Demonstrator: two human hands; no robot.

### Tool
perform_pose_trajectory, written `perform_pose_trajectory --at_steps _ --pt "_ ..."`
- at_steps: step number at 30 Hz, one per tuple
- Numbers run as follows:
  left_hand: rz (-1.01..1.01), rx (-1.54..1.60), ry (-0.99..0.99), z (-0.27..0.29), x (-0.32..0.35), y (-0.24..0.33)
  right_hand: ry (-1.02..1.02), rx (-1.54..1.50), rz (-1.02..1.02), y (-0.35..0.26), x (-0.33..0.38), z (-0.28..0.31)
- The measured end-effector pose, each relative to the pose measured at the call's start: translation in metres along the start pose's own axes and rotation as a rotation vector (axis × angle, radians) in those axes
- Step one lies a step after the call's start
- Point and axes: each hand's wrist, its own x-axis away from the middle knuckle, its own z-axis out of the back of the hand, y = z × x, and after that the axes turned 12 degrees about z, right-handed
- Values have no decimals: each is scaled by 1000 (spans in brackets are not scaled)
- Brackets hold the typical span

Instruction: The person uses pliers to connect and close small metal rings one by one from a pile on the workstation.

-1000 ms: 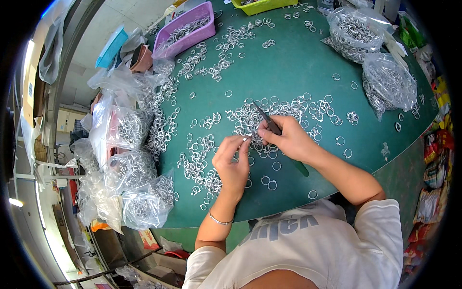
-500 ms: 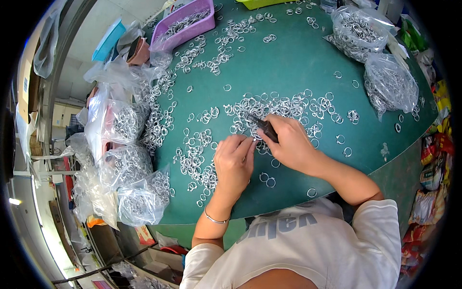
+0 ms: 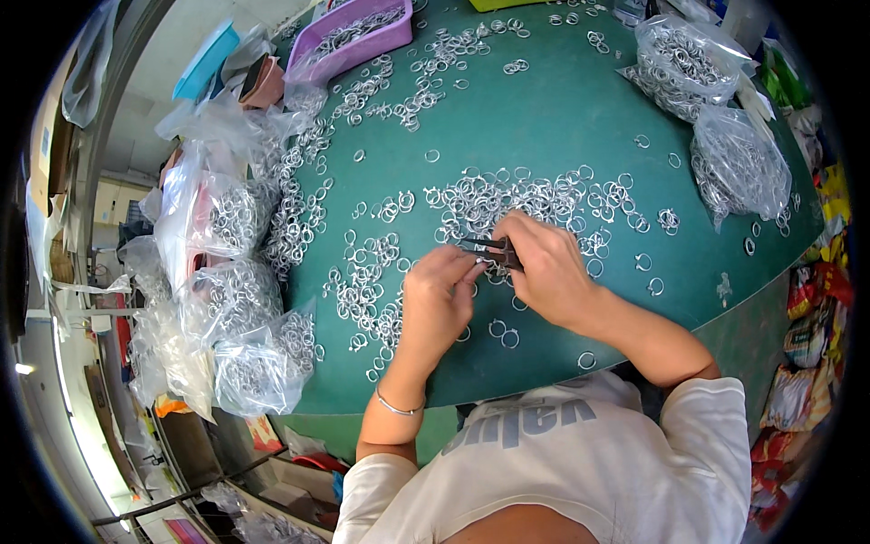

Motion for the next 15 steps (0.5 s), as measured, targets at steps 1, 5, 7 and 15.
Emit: perform_pose_trajectory --at_steps 1,5,7,15 --pt "-12 8 16 0 0 -1 2 -14 1 0 0 0" --pt "-109 -75 106 -2 0 -1 -17 -154 -163 -1 -2 2" --pt "-158 -160 133 -1 0 3 -73 -172 -247 4 -2 7" --pt "-155 -253 150 -2 4 3 -36 -128 -216 -3 -6 6"
